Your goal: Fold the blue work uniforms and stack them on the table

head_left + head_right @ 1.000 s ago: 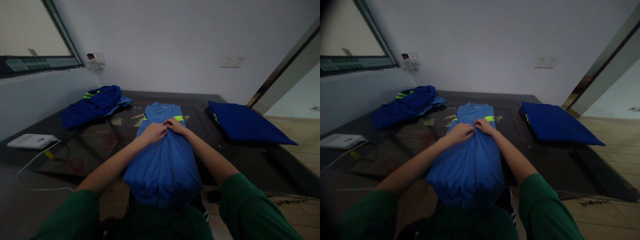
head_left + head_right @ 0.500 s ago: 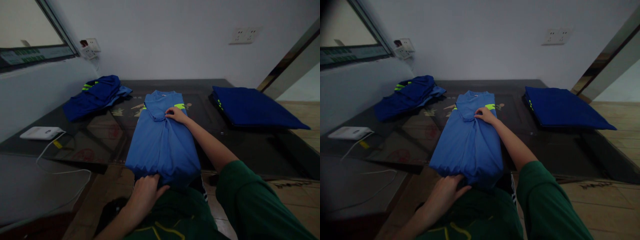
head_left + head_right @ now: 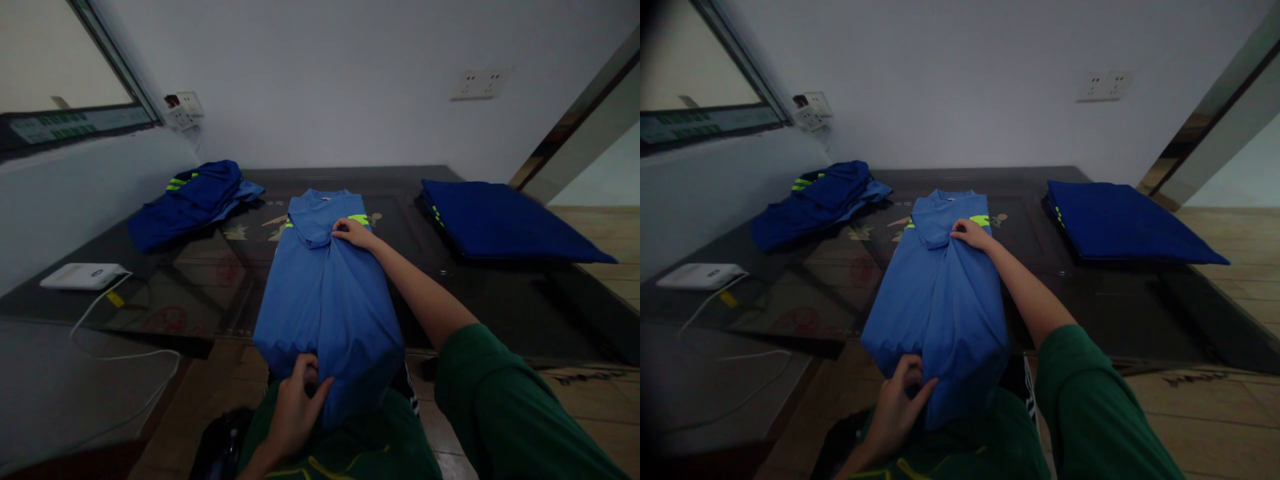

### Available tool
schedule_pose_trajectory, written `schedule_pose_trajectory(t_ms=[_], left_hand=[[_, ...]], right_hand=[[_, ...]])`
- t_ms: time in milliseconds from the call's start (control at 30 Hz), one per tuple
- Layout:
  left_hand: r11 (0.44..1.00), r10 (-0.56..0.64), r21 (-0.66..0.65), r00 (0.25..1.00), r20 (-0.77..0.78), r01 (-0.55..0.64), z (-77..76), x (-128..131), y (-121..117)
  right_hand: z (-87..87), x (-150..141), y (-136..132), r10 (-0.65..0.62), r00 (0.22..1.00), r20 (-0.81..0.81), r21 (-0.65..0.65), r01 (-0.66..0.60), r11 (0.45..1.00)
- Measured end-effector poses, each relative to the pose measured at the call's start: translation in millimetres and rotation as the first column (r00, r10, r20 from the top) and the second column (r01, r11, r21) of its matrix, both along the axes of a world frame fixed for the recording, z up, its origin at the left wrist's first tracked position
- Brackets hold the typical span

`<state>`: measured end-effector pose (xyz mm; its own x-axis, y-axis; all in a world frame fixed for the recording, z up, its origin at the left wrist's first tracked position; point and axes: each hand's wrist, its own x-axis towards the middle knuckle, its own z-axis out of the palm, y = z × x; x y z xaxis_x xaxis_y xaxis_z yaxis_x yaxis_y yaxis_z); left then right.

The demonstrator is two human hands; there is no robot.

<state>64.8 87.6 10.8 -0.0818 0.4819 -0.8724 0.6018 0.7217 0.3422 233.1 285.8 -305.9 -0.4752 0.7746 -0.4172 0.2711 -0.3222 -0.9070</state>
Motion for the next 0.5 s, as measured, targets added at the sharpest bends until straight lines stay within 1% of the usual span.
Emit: schedule_pose_trajectory(t_ms=[100, 167, 233, 367, 400, 433, 500], left_hand=[[0.987, 0.162, -0.013, 0.984, 0.069, -0.161, 6.7, -2.3, -8.2], [0.966, 0.257, -0.064, 0.956, 0.143, -0.25, 8.4, 1.0, -10.9], [0.933, 0.357, -0.119, 0.916, 0.181, -0.34, 7.4, 7.6, -11.1], [0.846, 0.532, -0.158, 0.821, 0.206, -0.509, -0.1, 22.1, -9.5], [0.835, 0.549, -0.172, 0.811, 0.204, -0.522, -2.3, 24.1, -9.6], [0.838, 0.543, -0.185, 0.815, 0.201, -0.513, -4.2, 25.1, -9.8], [0.876, 0.477, -0.186, 0.858, 0.192, -0.445, -6.1, 24.8, -9.7]], right_hand=[[0.1, 0.1, 1.2, -0.005, 1.0, -0.011, -0.007, 0.004, 1.0], [0.4, -0.1, 1.3, -0.008, 1.0, -0.015, -0.011, 0.008, 1.0], [1.0, -0.2, 1.3, -0.023, 1.0, -0.013, -0.013, 0.022, 1.0], [2.8, 0.8, 1.2, -0.056, 0.998, -0.014, -0.029, 0.056, 0.998], [3.5, 1.3, 1.4, -0.066, 0.998, -0.015, -0.036, 0.065, 0.997], [4.2, 1.8, 1.7, -0.08, 0.997, -0.018, -0.045, 0.079, 0.996], [5.7, 2.8, 2.6, -0.118, 0.992, -0.034, -0.073, 0.115, 0.991]])
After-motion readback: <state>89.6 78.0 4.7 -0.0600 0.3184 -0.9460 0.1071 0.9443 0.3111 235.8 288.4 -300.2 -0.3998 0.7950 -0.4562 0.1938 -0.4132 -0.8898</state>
